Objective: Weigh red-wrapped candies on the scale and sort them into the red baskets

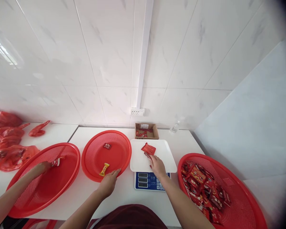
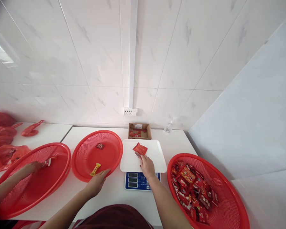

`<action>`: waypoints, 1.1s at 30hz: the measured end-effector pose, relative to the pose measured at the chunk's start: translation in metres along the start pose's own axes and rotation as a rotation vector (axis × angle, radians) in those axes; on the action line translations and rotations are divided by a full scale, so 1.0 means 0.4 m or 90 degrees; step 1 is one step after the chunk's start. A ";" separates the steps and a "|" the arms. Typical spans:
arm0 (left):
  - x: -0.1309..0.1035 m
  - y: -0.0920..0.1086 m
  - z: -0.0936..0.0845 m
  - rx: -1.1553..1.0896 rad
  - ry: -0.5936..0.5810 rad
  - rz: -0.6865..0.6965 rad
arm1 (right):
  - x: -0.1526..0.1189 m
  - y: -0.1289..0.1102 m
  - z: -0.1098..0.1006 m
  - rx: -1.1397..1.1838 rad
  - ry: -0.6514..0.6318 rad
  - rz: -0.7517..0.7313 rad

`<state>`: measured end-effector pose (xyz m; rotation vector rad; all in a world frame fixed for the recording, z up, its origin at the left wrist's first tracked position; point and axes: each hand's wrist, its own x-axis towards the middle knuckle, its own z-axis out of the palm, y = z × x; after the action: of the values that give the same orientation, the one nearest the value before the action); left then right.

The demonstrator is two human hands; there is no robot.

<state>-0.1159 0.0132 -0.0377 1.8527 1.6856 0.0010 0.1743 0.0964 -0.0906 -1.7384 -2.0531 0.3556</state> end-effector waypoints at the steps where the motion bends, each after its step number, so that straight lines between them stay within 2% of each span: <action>1: 0.000 0.000 0.000 0.002 -0.001 0.001 | 0.001 0.001 -0.003 0.033 0.024 0.006; 4: 0.002 -0.002 0.001 0.009 -0.002 0.008 | -0.003 0.009 -0.017 0.125 0.080 0.030; 6: 0.002 -0.003 0.002 0.011 -0.001 0.013 | -0.012 0.021 -0.030 0.150 0.087 0.049; 13: 0.002 -0.005 0.003 0.011 0.005 0.024 | -0.071 0.057 -0.044 0.061 0.007 0.084; 21: 0.007 -0.013 0.010 0.017 0.007 0.028 | -0.070 -0.011 -0.056 -0.026 -0.065 0.181; 24: 0.008 -0.017 0.014 0.013 0.012 0.034 | -0.068 -0.030 -0.059 -0.054 -0.080 0.190; 30: 0.005 -0.013 0.011 -0.001 0.012 0.022 | -0.068 -0.027 -0.027 -0.063 -0.021 0.156; 33: 0.003 -0.008 0.005 -0.009 0.006 0.018 | -0.064 -0.022 -0.003 -0.008 0.027 0.134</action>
<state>-0.1177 0.0134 -0.0413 1.8688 1.6610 0.0340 0.1702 0.0697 -0.0895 -1.9587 -1.8508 0.3655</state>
